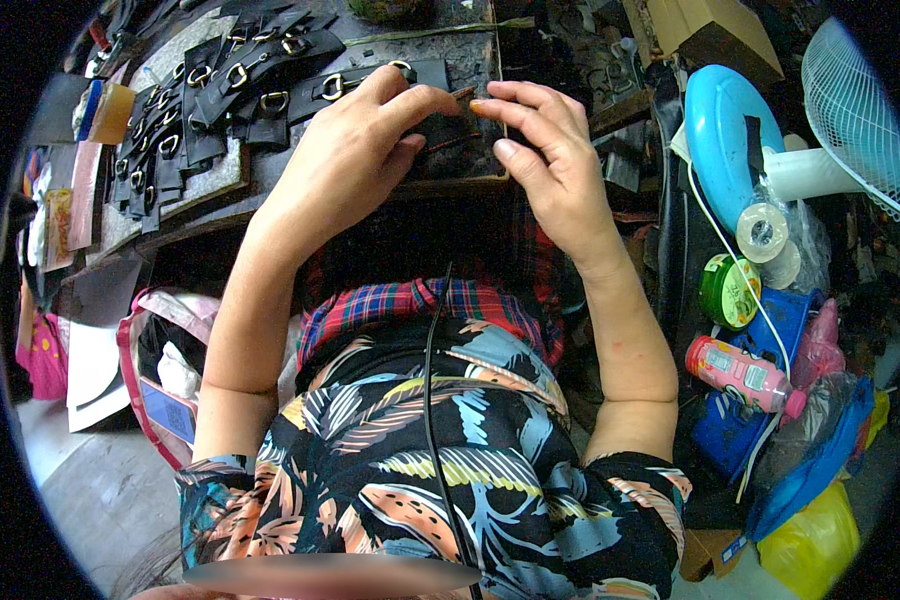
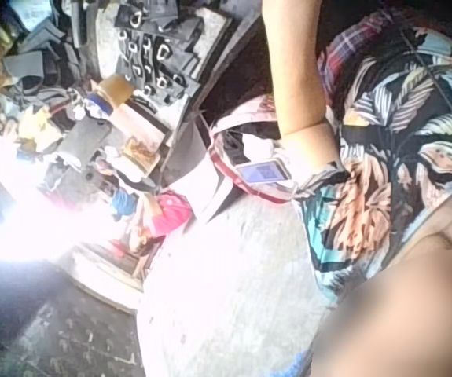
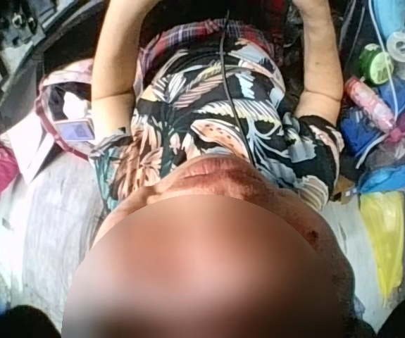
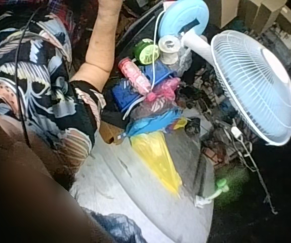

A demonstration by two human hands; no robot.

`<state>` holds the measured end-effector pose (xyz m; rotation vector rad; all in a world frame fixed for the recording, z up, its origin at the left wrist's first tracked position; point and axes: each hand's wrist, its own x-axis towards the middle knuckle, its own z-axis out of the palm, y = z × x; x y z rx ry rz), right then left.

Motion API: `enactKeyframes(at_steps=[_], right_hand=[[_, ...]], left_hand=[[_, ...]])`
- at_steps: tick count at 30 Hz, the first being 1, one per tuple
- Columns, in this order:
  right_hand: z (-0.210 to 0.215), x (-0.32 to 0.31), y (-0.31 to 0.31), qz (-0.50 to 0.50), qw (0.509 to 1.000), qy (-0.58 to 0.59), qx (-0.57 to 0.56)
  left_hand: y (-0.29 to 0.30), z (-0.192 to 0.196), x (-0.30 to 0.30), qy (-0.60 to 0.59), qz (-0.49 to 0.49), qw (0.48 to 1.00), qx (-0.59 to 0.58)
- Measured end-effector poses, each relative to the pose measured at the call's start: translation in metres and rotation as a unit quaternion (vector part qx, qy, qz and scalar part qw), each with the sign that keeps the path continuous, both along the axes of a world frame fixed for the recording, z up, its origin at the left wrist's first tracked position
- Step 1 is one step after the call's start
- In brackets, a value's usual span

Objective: The person assembles small black leather keychains by attaching metal D-rings, trimming excess material with scissors, and applying adhesive to the edges. The person handles multiple keychains one at a time, placing finished units on the workbench.

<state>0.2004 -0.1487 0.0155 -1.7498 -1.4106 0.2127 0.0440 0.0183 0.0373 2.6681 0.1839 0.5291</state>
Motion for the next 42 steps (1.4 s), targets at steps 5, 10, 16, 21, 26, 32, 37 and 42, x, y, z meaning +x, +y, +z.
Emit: enactKeyframes(at_steps=[5,10,16,21,26,32,37,42], right_hand=[[0.003,-0.015,0.002,-0.057,0.941,-0.329,-0.058],[-0.001,-0.006,0.005,-0.022,0.970,-0.240,-0.036],[-0.015,0.000,0.002,0.077,0.984,0.162,-0.015],[-0.001,-0.004,-0.001,0.095,0.976,0.193,-0.018],[0.035,0.019,0.012,0.096,0.991,0.084,0.037],[0.076,0.057,0.047,0.028,0.975,-0.214,0.050],[0.090,0.071,0.117,0.028,0.934,-0.356,0.012],[0.100,0.060,0.163,0.014,0.916,-0.388,-0.097]], left_hand=[[0.000,-0.006,0.000,-0.051,0.005,0.998,-0.041],[0.001,-0.007,0.000,-0.080,0.003,0.994,-0.074],[-0.001,-0.007,-0.001,-0.064,0.013,0.996,-0.061],[-0.001,-0.006,0.002,-0.048,0.021,0.995,-0.080],[0.006,0.003,0.009,-0.061,0.015,0.997,-0.053],[0.065,0.032,0.044,-0.297,0.134,0.941,0.086],[0.106,0.035,0.056,-0.253,0.156,0.955,-0.003],[0.122,0.038,0.059,-0.246,0.161,0.953,-0.077]])
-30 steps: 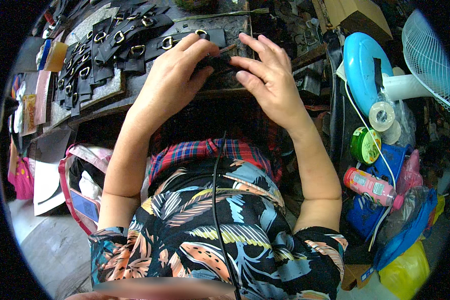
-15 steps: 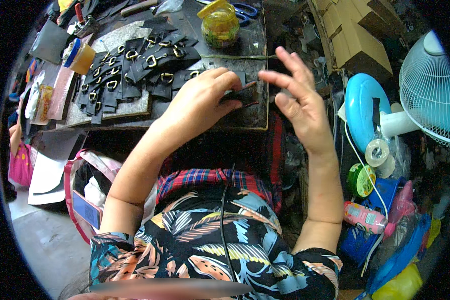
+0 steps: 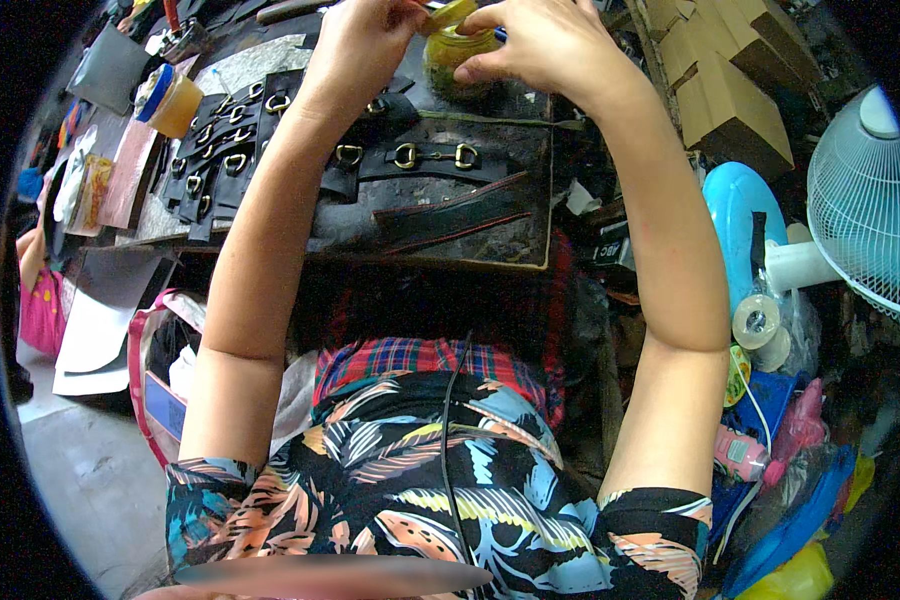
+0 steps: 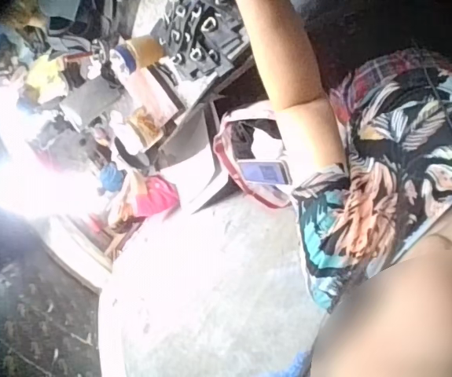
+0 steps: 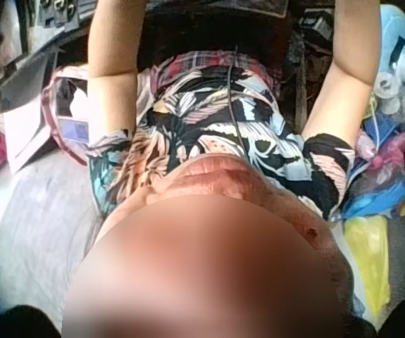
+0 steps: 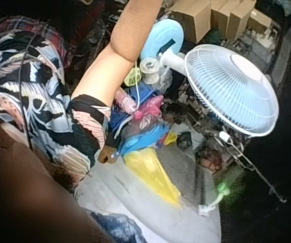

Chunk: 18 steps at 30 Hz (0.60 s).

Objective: The person assembles small black leather keychains by attaching metal D-rings, trimming excess material with scissors, and applying adhesive to the edges. The person handles multiple keychains one at a time, placing finished units on the workbench.

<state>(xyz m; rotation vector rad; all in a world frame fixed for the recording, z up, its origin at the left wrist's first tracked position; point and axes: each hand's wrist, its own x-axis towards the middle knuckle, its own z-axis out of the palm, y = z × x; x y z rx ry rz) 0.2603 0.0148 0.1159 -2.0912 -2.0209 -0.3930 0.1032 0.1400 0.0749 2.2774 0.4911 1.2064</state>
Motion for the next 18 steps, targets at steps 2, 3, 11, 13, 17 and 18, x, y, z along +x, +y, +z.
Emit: enactKeyframes(at_steps=[2,3,11,13,17,18], right_hand=[[0.007,-0.007,0.014,-0.038,0.994,0.026,-0.099],[0.012,-0.010,0.018,-0.058,0.986,0.039,-0.149],[0.027,-0.023,0.000,-0.011,1.000,0.010,-0.001],[0.022,-0.028,-0.022,-0.016,0.998,-0.006,0.062],[0.028,-0.039,-0.045,0.036,0.991,0.123,0.048],[0.025,-0.047,-0.060,0.052,0.989,0.119,0.068]], left_hand=[[0.001,0.002,0.000,0.013,0.006,1.000,-0.013],[0.000,0.003,-0.001,0.008,0.006,1.000,-0.008],[-0.052,0.010,-0.079,0.078,0.030,0.991,0.101],[-0.071,0.007,-0.112,0.163,-0.013,0.981,0.105],[-0.103,-0.014,-0.140,0.271,-0.034,0.959,0.071],[-0.106,-0.019,-0.141,0.274,-0.043,0.959,0.056]])
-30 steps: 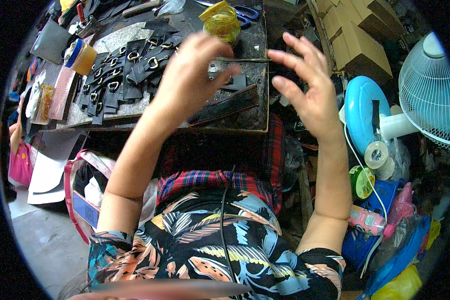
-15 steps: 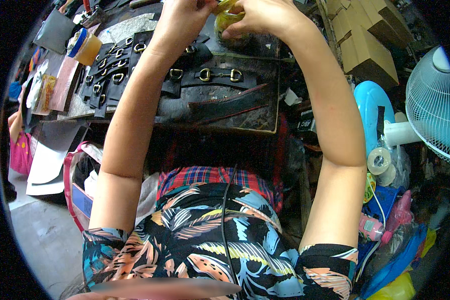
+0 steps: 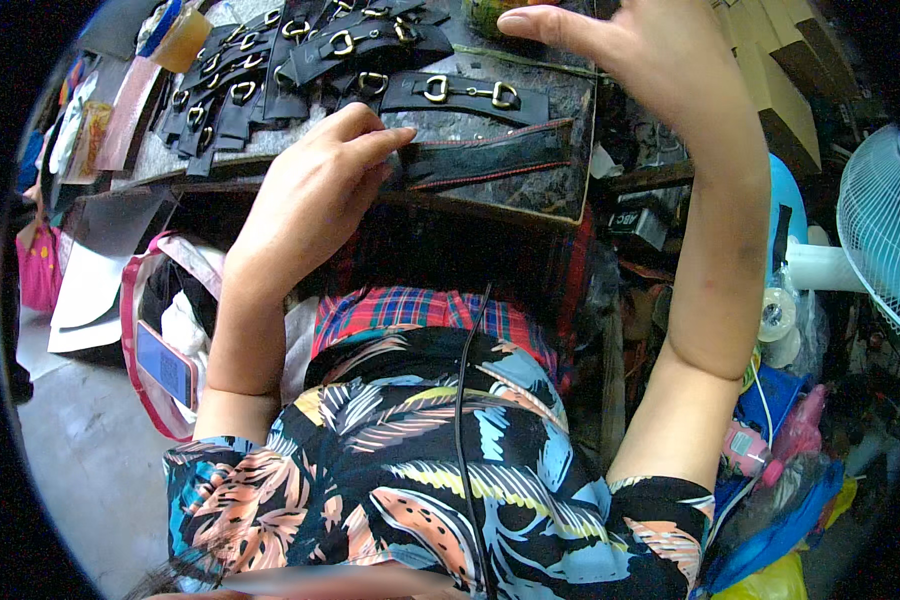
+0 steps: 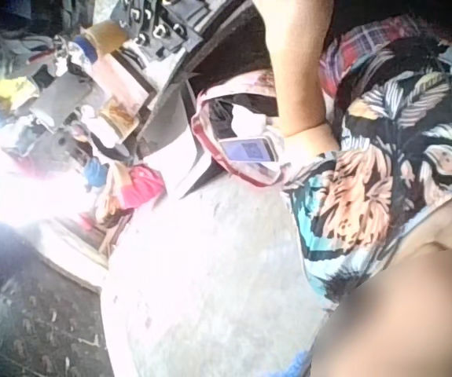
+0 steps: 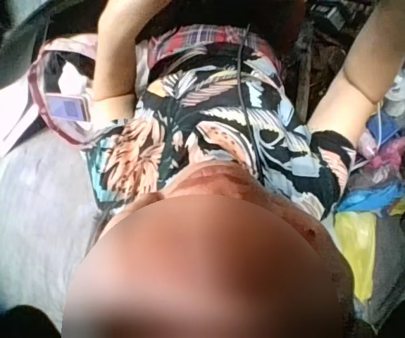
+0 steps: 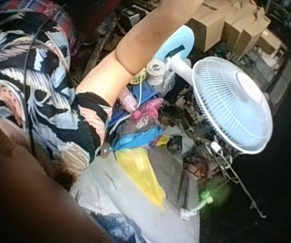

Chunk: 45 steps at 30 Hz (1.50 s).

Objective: The person assembles small black leather keychains by attaching metal D-rings, trimming excess material with scissors, and applying adhesive to the edges. The person handles multiple keychains one at a time, placing finished units on the workbench.

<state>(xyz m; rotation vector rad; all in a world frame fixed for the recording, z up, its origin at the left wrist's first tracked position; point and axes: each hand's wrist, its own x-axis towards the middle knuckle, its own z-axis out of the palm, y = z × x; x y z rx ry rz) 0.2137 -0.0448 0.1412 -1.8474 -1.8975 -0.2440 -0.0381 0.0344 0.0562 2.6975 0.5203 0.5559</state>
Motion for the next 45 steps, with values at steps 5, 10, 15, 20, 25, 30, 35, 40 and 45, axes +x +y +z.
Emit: enactKeyframes(at_steps=[5,10,15,20,25,30,35,40,45], right_hand=[[-0.048,-0.049,-0.054,0.067,0.969,0.227,-0.073],[-0.103,-0.074,-0.068,0.049,0.958,0.282,0.005],[-0.106,-0.078,-0.078,0.007,0.919,0.392,0.031],[-0.112,-0.070,-0.079,-0.021,0.867,0.493,0.068],[-0.117,-0.060,-0.072,0.082,0.957,0.227,0.161],[-0.117,-0.058,-0.070,0.082,0.967,0.163,0.179],[-0.124,-0.062,-0.073,0.046,0.972,0.155,0.171],[-0.128,-0.064,-0.076,0.042,0.966,0.210,0.148],[-0.128,-0.069,-0.081,0.046,0.959,0.252,0.122]], left_hand=[[-0.006,-0.017,0.002,-0.045,0.000,0.998,-0.048],[-0.014,-0.024,0.008,-0.094,-0.019,0.950,-0.298],[-0.022,-0.025,0.022,-0.177,-0.050,0.769,-0.612],[-0.029,-0.026,0.030,-0.231,-0.051,0.683,-0.691],[-0.030,-0.030,0.034,-0.266,-0.042,0.669,-0.693],[-0.030,-0.034,0.033,-0.285,-0.036,0.666,-0.689],[-0.031,-0.035,0.032,-0.288,-0.044,0.662,-0.691],[-0.033,-0.036,0.031,-0.288,-0.040,0.679,-0.674],[-0.033,-0.036,0.032,-0.280,-0.042,0.688,-0.669]])
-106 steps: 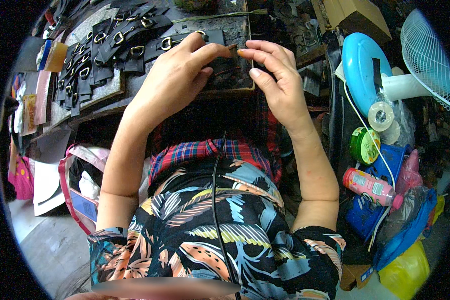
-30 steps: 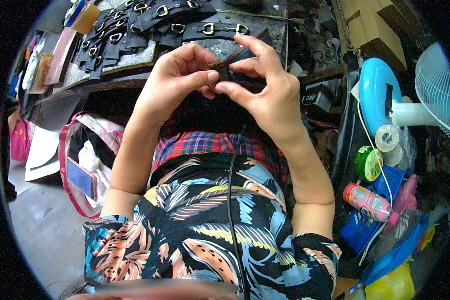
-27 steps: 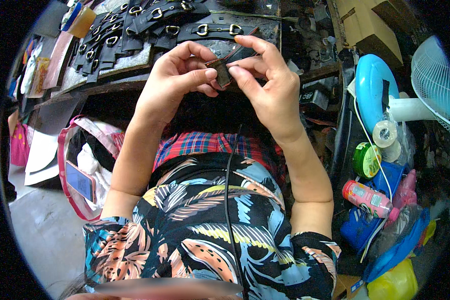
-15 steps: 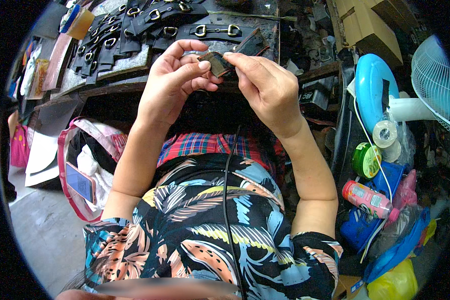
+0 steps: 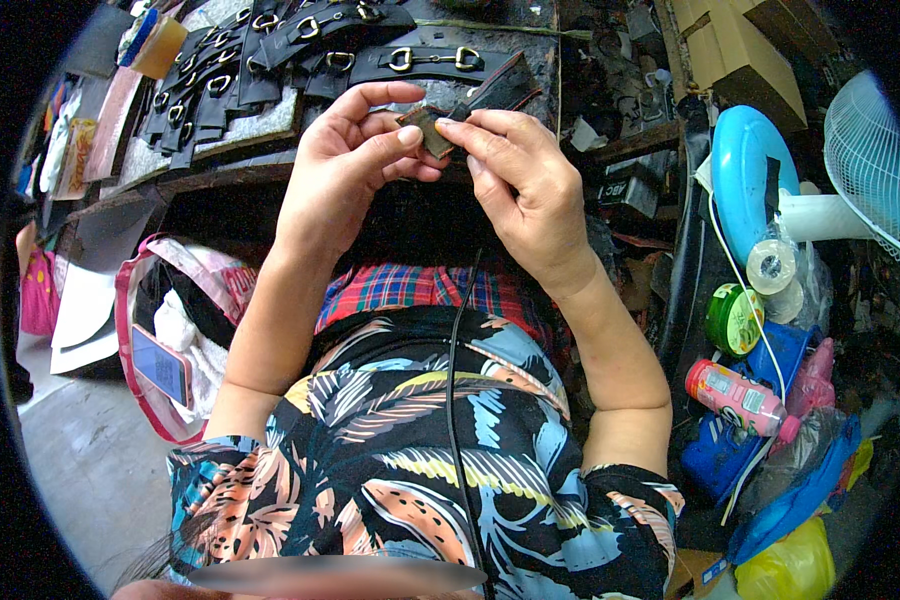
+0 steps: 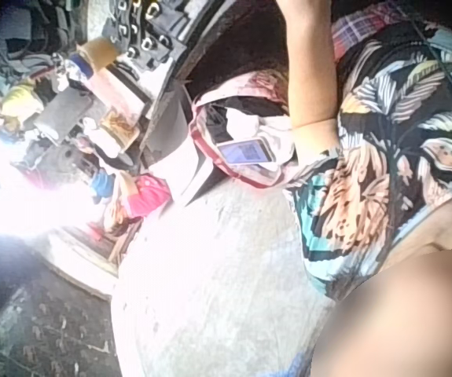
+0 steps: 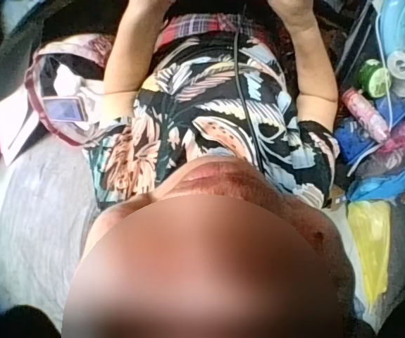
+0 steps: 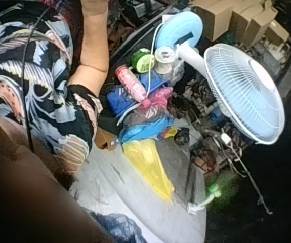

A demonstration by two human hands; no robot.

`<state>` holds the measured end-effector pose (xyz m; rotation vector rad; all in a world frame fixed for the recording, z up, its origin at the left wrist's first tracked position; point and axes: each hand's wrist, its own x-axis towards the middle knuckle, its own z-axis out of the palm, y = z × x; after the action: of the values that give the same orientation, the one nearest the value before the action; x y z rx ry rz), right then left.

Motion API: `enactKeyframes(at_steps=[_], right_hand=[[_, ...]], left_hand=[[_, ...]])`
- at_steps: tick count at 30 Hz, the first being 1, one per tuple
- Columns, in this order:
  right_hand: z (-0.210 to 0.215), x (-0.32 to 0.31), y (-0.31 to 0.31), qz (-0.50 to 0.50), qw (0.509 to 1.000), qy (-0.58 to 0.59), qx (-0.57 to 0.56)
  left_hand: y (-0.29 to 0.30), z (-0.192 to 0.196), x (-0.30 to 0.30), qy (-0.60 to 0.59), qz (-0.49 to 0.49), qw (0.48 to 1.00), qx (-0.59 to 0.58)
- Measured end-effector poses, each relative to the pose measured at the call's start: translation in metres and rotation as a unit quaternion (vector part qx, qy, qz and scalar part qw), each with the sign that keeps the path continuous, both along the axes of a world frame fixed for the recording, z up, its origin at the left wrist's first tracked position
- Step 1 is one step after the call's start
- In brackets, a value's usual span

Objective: The person assembles small black leather keychains by attaching metal D-rings, trimming excess material with scissors, and applying adhesive to the edges. The person handles multiple keychains one at a time, placing finished units on the workbench.

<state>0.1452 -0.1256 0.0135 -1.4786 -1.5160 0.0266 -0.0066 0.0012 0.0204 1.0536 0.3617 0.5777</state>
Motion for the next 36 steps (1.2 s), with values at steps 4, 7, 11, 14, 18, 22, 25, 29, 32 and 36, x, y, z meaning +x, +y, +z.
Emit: enactKeyframes(at_steps=[4,7,11,14,18,22,25,29,32,36], right_hand=[[0.002,0.000,-0.002,-0.031,0.988,-0.153,-0.004],[0.002,0.002,-0.003,-0.022,0.981,-0.192,0.000],[0.003,0.005,-0.005,-0.012,0.974,-0.228,-0.001],[0.006,0.005,-0.006,-0.005,0.971,-0.237,-0.008],[0.015,0.009,-0.010,0.014,0.968,-0.252,-0.008],[0.024,0.035,-0.013,-0.022,0.986,-0.157,0.044],[0.026,0.058,-0.002,-0.118,0.992,-0.041,0.017],[0.031,0.083,0.032,-0.113,0.993,0.023,0.005],[0.033,0.100,0.077,-0.074,0.994,0.071,-0.025],[0.020,0.115,0.130,-0.041,0.992,0.047,-0.110]], left_hand=[[-0.001,0.004,-0.002,0.016,0.002,1.000,0.007],[-0.002,0.007,-0.005,0.041,0.008,0.998,0.040],[-0.004,0.009,-0.006,0.054,0.023,0.996,0.065],[-0.002,0.009,-0.007,0.064,0.019,0.996,0.066],[0.005,0.010,-0.009,0.090,0.017,0.993,0.071],[0.012,0.011,-0.012,0.148,0.036,0.975,0.163],[0.015,0.013,-0.015,0.196,0.025,0.951,0.238],[0.023,0.017,-0.014,0.227,-0.006,0.936,0.270],[0.027,0.019,-0.011,0.220,-0.015,0.946,0.238],[0.029,0.019,-0.011,0.200,-0.033,0.960,0.191]])
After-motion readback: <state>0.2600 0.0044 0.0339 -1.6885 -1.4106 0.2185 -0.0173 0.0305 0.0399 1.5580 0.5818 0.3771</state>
